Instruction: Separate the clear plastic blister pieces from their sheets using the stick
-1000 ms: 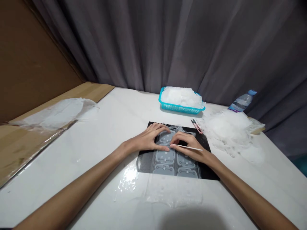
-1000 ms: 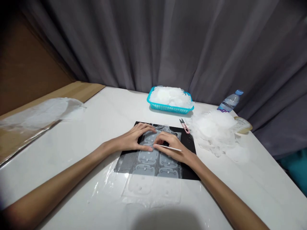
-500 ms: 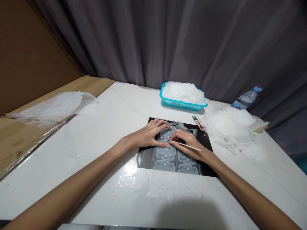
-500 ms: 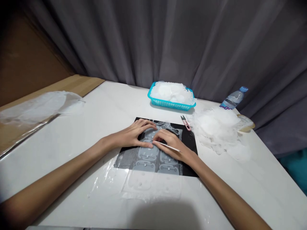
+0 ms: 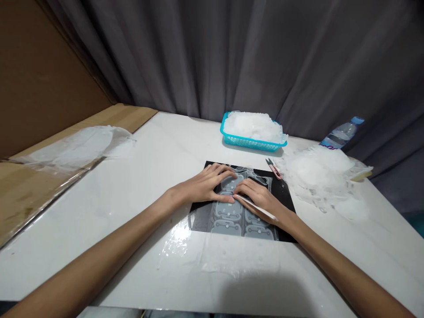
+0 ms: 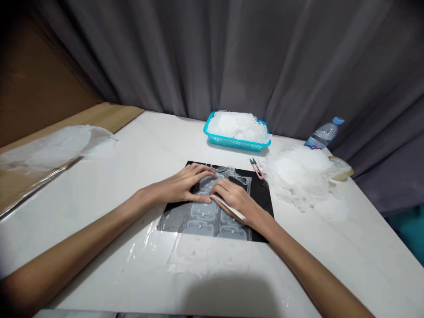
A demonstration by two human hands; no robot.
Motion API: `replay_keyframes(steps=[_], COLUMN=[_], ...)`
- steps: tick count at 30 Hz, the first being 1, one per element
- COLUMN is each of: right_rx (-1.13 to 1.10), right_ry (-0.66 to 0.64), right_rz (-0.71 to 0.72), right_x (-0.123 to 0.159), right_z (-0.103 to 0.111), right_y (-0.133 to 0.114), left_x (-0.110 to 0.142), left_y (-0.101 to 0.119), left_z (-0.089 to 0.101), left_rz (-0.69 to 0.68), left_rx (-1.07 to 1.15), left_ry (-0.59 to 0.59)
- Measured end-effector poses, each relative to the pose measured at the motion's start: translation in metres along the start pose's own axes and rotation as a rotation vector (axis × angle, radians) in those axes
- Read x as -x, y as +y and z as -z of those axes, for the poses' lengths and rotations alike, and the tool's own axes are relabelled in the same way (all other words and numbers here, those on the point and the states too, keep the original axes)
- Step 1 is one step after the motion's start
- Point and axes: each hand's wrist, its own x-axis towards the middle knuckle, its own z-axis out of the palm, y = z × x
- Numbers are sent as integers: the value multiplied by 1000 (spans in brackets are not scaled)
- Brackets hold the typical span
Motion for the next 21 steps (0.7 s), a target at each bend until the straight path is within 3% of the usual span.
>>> replay_keyframes(steps=[4, 6, 9, 12, 21], right_rx=[103, 197, 314, 351, 323], right_ry=[6, 17, 5, 13, 18], right_rz=[-30, -23, 25, 72, 42], right_x=[-3, -3, -3, -4, -7], right_z=[-5, -7, -9, -10, -3], right_y=[-2, -1, 1, 3, -1], left_x=[1, 5, 17, 28, 18], left_y=[9, 15, 23, 27, 32], left_z=[3, 2, -5, -12, -23], left_rz=[25, 79, 292, 444, 407], left_rx=[11, -22, -71, -46, 123], left_ry=[-5, 56, 217, 268, 327])
